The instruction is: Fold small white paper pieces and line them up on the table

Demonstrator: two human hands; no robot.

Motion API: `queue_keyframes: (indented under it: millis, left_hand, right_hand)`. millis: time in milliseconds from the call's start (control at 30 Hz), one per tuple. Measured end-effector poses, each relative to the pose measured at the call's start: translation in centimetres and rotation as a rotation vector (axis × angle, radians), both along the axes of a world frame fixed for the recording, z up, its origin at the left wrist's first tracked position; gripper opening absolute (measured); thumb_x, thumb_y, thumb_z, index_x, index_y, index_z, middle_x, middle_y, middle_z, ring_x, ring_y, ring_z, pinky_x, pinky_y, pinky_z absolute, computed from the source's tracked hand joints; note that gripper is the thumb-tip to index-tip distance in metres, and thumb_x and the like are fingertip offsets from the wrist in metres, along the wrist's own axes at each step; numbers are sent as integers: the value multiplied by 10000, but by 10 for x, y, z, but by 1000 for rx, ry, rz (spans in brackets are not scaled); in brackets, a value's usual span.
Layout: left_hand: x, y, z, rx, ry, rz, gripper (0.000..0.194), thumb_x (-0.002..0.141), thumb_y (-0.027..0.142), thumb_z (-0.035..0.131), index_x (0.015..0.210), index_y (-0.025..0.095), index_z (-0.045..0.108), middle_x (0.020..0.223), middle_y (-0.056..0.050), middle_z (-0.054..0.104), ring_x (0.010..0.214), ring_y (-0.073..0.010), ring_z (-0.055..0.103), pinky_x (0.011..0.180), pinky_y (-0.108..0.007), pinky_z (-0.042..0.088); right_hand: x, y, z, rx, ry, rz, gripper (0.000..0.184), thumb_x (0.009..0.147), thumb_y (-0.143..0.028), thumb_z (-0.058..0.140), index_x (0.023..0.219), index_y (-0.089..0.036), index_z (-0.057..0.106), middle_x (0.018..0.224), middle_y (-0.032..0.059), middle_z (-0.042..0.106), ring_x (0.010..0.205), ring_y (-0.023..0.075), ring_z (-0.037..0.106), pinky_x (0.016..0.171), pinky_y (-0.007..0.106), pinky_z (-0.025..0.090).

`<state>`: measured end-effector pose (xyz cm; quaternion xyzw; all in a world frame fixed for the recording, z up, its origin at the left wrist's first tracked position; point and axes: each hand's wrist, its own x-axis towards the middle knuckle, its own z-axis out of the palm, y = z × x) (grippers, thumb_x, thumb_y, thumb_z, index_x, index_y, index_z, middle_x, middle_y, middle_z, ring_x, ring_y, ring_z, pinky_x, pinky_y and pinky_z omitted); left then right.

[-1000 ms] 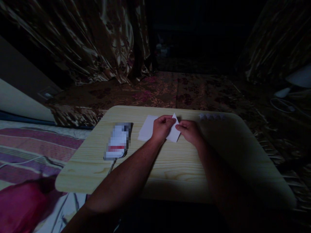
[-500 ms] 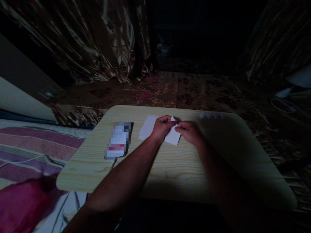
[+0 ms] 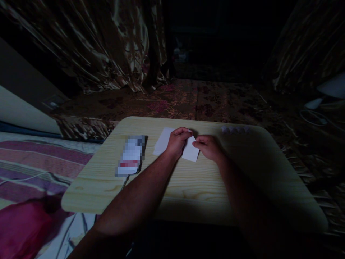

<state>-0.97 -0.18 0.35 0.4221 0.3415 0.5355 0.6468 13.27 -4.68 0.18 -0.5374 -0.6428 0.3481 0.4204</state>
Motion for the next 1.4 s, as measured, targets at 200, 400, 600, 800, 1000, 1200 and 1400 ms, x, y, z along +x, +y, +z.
queue_keyframes:
  millis: [200, 400, 600, 800, 1000, 1200, 1400]
  left_hand:
    - [0, 1, 0, -17, -11, 24, 119, 577, 191, 739, 672, 164, 673, 696, 0, 664, 632, -107, 554, 641, -252, 420]
    - [0, 3, 3, -41, -77, 68, 106, 602, 191, 711, 684, 166, 648, 618, 21, 595, 563, -89, 493, 569, -240, 375]
    - [1, 0, 1, 20, -39, 30, 176, 642, 275, 741, 753, 154, 675, 679, 1, 632, 593, -92, 525, 573, -231, 391]
    - [2, -3, -3, 47, 65, -2, 195, 602, 279, 781, 685, 154, 657, 663, 2, 649, 562, -91, 533, 565, -231, 397]
    - [4, -5, -2, 87, 139, -31, 203, 587, 281, 787, 653, 151, 645, 622, 18, 612, 549, -80, 515, 541, -216, 370]
    - [4, -7, -2, 102, 171, -39, 230, 578, 279, 805, 635, 148, 625, 597, 29, 592, 520, -67, 483, 518, -209, 351]
    - [5, -10, 2, 71, 169, 12, 222, 576, 285, 801, 640, 149, 638, 588, 17, 603, 502, -72, 477, 505, -218, 349]
  right_hand:
    - [-1, 0, 1, -13, -4, 0, 239, 747, -329, 595, 572, -186, 515, 552, -53, 436, 556, 100, 396, 523, 240, 289]
    - [0, 0, -1, -40, 6, 20, 223, 739, -321, 602, 576, -181, 540, 539, -54, 451, 541, 100, 406, 511, 237, 289]
    - [0, 1, -3, -3, 22, -33, 245, 737, -324, 600, 557, -184, 509, 534, -55, 436, 537, 98, 397, 507, 238, 285]
    - [-1, 2, -2, 37, 44, -94, 183, 739, -303, 589, 606, -183, 551, 558, -42, 480, 553, 108, 435, 515, 238, 307]
    - [-2, 1, 1, 69, 104, -184, 101, 715, -277, 586, 674, -184, 591, 599, -21, 550, 577, 128, 492, 538, 242, 351]
    - [-2, 3, -1, 100, 67, -205, 91, 712, -265, 573, 662, -189, 570, 592, -25, 533, 578, 126, 483, 531, 240, 335]
    - [0, 5, -3, 108, 31, -223, 65, 680, -230, 552, 630, -192, 566, 569, -33, 508, 568, 124, 467, 522, 239, 323]
